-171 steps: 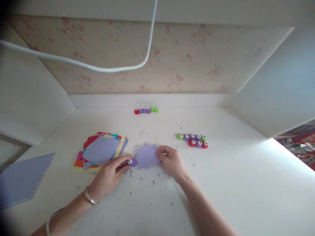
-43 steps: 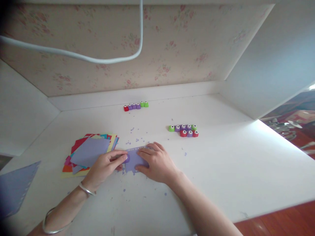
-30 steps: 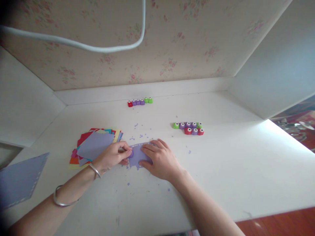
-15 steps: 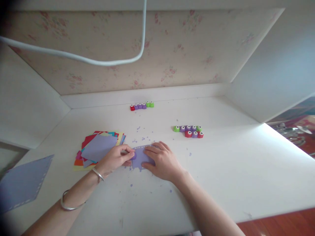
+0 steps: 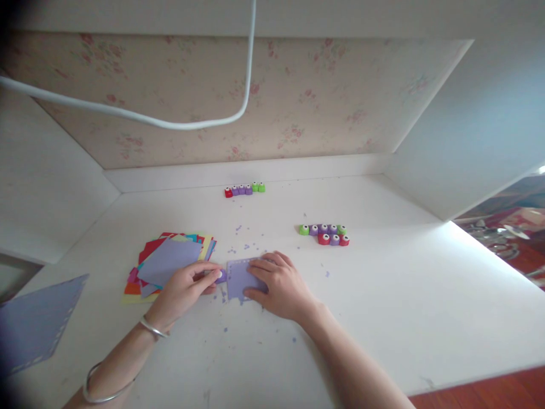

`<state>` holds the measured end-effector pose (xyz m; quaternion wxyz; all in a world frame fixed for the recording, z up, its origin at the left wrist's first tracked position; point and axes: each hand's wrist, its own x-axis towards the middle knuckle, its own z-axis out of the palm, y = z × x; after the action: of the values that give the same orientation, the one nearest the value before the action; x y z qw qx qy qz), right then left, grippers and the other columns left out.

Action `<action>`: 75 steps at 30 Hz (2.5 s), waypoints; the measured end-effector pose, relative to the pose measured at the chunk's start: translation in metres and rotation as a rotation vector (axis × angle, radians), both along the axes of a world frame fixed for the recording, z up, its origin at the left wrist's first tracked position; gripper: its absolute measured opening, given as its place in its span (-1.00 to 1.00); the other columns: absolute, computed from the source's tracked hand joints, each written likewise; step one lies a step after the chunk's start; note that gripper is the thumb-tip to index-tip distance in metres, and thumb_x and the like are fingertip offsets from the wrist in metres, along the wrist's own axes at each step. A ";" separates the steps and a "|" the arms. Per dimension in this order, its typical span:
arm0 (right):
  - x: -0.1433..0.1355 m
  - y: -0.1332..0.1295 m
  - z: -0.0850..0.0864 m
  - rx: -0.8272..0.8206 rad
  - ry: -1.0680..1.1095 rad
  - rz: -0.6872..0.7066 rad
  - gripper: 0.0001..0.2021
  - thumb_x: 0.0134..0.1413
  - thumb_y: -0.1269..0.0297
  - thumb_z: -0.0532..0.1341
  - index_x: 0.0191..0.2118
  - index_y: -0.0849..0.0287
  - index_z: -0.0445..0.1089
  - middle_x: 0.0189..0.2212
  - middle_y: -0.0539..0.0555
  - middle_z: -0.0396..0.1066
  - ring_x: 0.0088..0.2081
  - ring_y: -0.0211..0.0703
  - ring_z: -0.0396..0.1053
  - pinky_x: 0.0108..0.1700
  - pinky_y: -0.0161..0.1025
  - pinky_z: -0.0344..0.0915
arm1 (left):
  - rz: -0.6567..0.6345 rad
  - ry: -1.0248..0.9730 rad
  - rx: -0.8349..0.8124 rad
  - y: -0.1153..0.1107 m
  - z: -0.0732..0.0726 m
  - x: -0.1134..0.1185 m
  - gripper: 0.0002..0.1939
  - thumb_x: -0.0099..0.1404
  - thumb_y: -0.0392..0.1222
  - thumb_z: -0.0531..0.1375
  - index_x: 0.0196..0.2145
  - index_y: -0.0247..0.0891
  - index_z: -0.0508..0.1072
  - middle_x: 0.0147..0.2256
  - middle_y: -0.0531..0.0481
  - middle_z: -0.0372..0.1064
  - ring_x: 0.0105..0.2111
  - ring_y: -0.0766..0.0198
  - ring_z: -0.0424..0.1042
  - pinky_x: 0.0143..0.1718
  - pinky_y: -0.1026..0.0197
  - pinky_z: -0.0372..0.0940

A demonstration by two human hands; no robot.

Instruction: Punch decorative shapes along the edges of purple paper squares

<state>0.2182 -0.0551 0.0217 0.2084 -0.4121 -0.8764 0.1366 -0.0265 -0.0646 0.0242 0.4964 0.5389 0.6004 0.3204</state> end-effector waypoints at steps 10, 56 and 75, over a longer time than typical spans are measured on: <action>0.001 -0.001 0.001 0.011 0.005 0.003 -0.57 0.13 0.02 0.25 0.08 0.07 0.40 0.04 0.08 0.44 0.10 0.02 0.28 0.19 0.05 0.15 | -0.041 0.366 0.251 -0.008 0.010 -0.010 -0.60 0.25 0.06 0.19 -0.04 -0.21 0.48 -0.07 -0.10 0.48 -0.48 0.26 0.51 -0.38 0.23 0.43; 0.062 0.036 0.004 0.069 -0.203 -0.938 -0.77 0.14 0.14 0.15 -0.11 0.03 0.42 -0.17 0.10 0.47 -0.38 -0.07 0.41 -0.46 -0.21 0.20 | -0.409 0.493 0.853 -0.029 0.000 0.028 -0.77 0.38 -0.36 0.05 -0.15 -0.23 0.48 -0.24 -0.09 0.48 -0.21 0.17 0.45 -0.11 0.02 0.40; 0.026 0.032 -0.018 0.008 0.110 -0.527 -0.70 0.25 0.13 0.03 -0.14 0.06 0.48 -0.51 0.00 0.48 -0.51 -0.18 0.39 -0.42 -0.30 0.20 | -0.192 0.721 0.586 0.065 0.060 0.025 -0.78 0.37 -0.19 0.08 -0.17 -0.18 0.52 -0.12 -0.02 0.48 -0.11 0.21 0.45 0.02 0.20 0.29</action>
<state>0.2437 -0.0234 0.0033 0.2856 -0.6174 -0.7267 0.0960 -0.0015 0.0005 0.0841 0.1109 0.7863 0.5661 0.2213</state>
